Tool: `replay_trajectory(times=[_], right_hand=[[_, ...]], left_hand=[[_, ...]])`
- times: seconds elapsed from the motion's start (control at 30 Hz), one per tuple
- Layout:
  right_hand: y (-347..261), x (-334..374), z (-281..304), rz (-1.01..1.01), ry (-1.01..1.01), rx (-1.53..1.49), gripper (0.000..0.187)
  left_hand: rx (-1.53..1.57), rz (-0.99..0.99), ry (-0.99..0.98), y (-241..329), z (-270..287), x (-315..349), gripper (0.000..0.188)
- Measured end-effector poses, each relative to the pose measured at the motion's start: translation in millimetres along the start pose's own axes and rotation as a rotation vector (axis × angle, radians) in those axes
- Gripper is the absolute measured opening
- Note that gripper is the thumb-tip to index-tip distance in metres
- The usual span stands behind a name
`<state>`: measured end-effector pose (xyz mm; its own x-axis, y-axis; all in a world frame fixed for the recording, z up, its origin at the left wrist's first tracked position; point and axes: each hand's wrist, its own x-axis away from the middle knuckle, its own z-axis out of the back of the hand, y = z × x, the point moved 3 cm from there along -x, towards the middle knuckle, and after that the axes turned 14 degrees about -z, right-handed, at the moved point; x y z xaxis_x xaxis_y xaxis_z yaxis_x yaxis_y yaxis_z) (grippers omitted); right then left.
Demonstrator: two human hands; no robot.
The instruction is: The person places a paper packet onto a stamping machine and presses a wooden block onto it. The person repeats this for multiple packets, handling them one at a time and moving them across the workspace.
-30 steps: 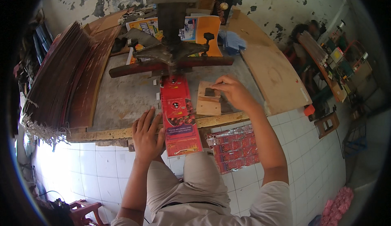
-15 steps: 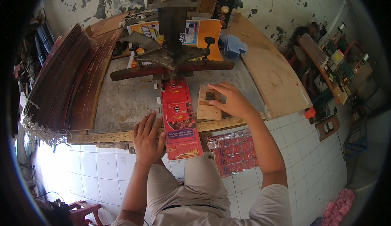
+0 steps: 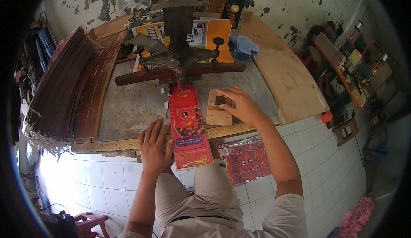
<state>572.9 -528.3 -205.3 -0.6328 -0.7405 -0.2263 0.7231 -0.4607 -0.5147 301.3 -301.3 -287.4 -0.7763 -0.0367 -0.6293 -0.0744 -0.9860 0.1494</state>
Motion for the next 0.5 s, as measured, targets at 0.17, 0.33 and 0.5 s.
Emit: replay_trajectory(times=[0.17,0.33,0.5], right_hand=[[0.0,-0.5,1.0,0.022,0.021,0.02,0.055],[-3.6,-0.8,1.4,-0.011,0.001,0.024,0.053],[-3.8,2.2,4.1,0.017,0.042,0.007,0.046]], left_hand=[[0.001,0.002,-0.008,-0.4,-0.2,0.3,0.051],[0.0,0.002,-0.014,-0.8,0.6,0.4,0.051],[0.004,-0.002,-0.013,-0.2,0.5,0.2,0.051]])
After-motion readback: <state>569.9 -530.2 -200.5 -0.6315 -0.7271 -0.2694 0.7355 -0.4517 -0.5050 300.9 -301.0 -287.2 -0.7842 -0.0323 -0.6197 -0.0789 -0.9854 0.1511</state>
